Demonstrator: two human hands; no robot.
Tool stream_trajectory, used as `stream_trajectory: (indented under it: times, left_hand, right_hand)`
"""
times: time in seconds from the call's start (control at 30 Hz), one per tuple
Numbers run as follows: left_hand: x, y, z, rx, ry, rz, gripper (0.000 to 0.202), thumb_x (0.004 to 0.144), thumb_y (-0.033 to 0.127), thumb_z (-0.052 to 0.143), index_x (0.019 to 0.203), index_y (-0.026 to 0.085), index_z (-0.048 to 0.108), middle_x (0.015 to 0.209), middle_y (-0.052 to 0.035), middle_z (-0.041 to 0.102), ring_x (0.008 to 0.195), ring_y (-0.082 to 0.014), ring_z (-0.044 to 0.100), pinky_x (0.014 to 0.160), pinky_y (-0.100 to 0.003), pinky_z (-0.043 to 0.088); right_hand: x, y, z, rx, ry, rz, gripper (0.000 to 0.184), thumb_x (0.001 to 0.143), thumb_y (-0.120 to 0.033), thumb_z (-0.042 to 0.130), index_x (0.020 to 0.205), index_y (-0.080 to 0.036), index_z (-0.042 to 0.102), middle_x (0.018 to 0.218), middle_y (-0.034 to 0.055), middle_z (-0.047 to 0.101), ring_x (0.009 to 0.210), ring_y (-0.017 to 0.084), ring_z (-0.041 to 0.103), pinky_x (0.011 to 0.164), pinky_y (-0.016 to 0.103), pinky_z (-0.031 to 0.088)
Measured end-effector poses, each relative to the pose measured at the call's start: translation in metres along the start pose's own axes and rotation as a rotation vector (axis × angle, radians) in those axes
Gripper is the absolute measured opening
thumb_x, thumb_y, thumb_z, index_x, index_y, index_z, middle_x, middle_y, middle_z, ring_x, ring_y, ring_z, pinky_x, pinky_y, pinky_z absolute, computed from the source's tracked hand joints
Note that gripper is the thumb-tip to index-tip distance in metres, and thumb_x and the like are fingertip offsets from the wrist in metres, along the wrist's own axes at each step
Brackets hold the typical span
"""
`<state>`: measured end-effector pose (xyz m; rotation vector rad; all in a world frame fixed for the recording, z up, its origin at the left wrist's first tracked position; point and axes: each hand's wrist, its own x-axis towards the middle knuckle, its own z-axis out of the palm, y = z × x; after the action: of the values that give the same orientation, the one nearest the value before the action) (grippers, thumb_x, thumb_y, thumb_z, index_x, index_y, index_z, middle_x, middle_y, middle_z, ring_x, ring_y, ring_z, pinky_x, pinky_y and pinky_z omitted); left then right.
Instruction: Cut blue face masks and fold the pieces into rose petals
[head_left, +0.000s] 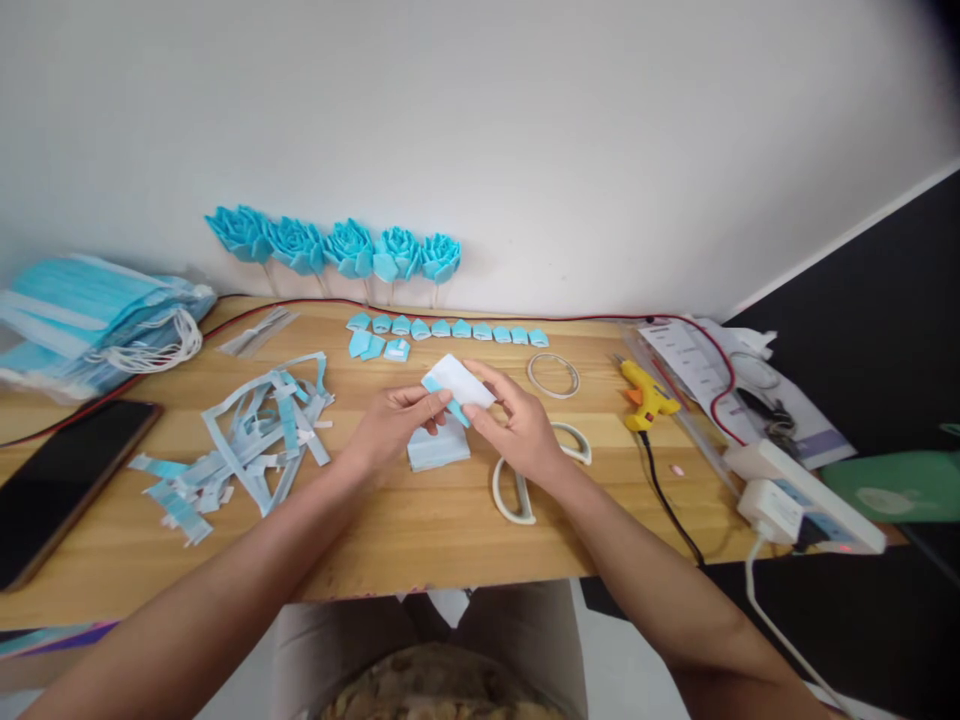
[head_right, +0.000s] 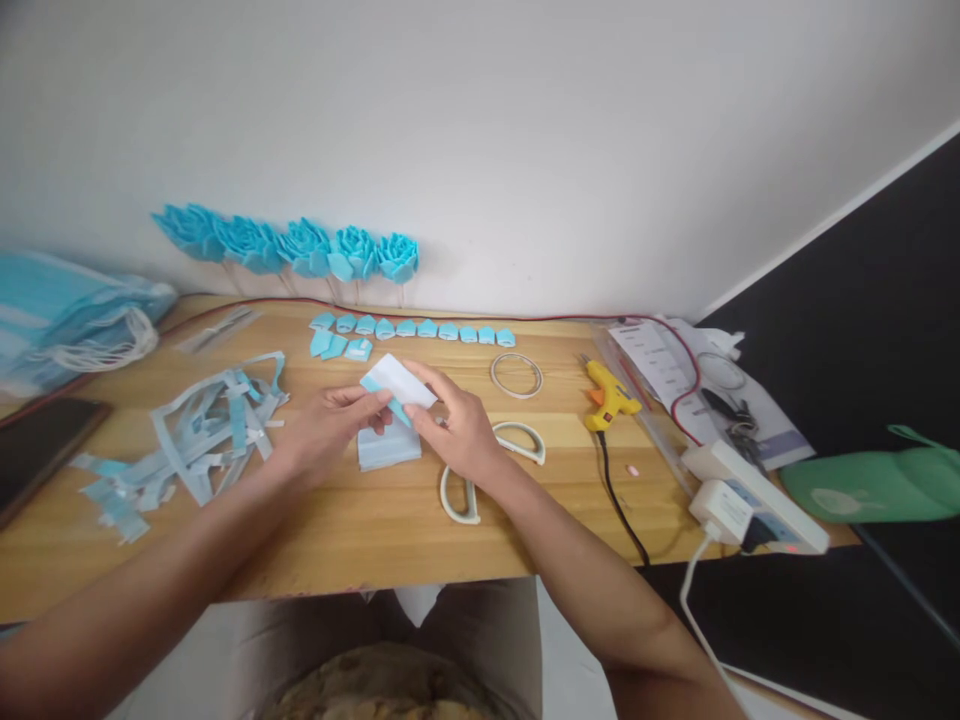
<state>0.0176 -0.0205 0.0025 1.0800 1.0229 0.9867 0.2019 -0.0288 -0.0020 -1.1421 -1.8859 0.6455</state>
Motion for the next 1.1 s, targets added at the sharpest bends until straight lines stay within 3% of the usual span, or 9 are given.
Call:
stream_trajectory:
  times: [0.1, 0.23, 0.4, 0.63, 0.77, 0.97, 1.1]
  left_hand:
    - [0.002, -0.001, -0.002, -0.145, -0.008, -0.03, 0.029, 0.071, 0.04, 0.075, 0.064, 0.013, 0.067, 0.061, -0.0017, 0.061, 0.059, -0.0117, 0.052, 0.058, -0.026, 0.04]
    - [0.005, 0.001, -0.003, -0.311, -0.028, -0.083, 0.027, 0.069, 0.037, 0.077, 0.068, 0.013, 0.067, 0.06, -0.0012, 0.06, 0.055, -0.0098, 0.05, 0.054, -0.024, 0.037]
    - [0.003, 0.004, 0.0, -0.385, -0.046, -0.139, 0.024, 0.067, 0.033, 0.079, 0.063, 0.014, 0.065, 0.058, 0.0005, 0.058, 0.054, -0.0097, 0.05, 0.053, -0.024, 0.037]
    - [0.002, -0.005, 0.0, -0.183, 0.004, -0.056, 0.025, 0.07, 0.036, 0.076, 0.062, 0.014, 0.067, 0.061, -0.0017, 0.063, 0.062, -0.0129, 0.056, 0.066, -0.028, 0.043]
    - [0.002, -0.006, -0.001, -0.142, 0.023, -0.038, 0.025, 0.071, 0.039, 0.074, 0.066, 0.015, 0.069, 0.065, -0.0017, 0.065, 0.067, -0.0147, 0.058, 0.07, -0.029, 0.045]
    - [0.0, 0.002, 0.003, 0.115, 0.128, 0.067, 0.029, 0.072, 0.039, 0.071, 0.053, 0.018, 0.065, 0.058, -0.001, 0.064, 0.061, -0.0147, 0.055, 0.063, -0.027, 0.043]
    - [0.002, 0.0, 0.001, 0.08, 0.124, 0.056, 0.029, 0.072, 0.042, 0.071, 0.057, 0.017, 0.066, 0.06, -0.0015, 0.065, 0.061, -0.0141, 0.056, 0.064, -0.026, 0.044]
  right_hand:
    - [0.002, -0.002, -0.01, -0.024, 0.007, -0.071, 0.047, 0.09, -0.025, 0.051, 0.137, -0.027, 0.045, 0.117, 0.0055, 0.066, 0.106, 0.021, 0.063, 0.095, 0.04, 0.05]
    - [0.009, -0.005, -0.024, -0.141, -0.019, -0.317, 0.053, 0.083, -0.012, 0.047, 0.134, -0.029, 0.046, 0.13, 0.0062, 0.057, 0.124, 0.025, 0.051, 0.106, 0.05, 0.04]
    - [0.01, -0.001, -0.016, -0.315, -0.036, -0.472, 0.043, 0.082, -0.013, 0.057, 0.122, -0.03, 0.054, 0.136, 0.0056, 0.053, 0.132, 0.027, 0.042, 0.107, 0.054, 0.036]
    - [0.009, 0.001, -0.009, -0.237, 0.009, -0.385, 0.011, 0.086, -0.021, 0.061, 0.085, -0.029, 0.069, 0.116, 0.0024, 0.065, 0.117, 0.025, 0.052, 0.099, 0.05, 0.042]
    - [0.01, -0.001, -0.009, -0.223, 0.021, -0.366, 0.01, 0.087, -0.025, 0.062, 0.082, -0.028, 0.07, 0.114, 0.0034, 0.066, 0.114, 0.025, 0.054, 0.097, 0.049, 0.044]
    - [0.009, -0.002, -0.004, -0.152, 0.038, -0.297, 0.01, 0.088, -0.023, 0.06, 0.084, -0.026, 0.068, 0.111, 0.0047, 0.064, 0.111, 0.023, 0.055, 0.096, 0.047, 0.045]
    - [0.008, 0.0, -0.002, -0.146, 0.05, -0.265, 0.009, 0.087, -0.022, 0.059, 0.088, -0.026, 0.067, 0.115, 0.0056, 0.062, 0.113, 0.023, 0.053, 0.095, 0.045, 0.046]
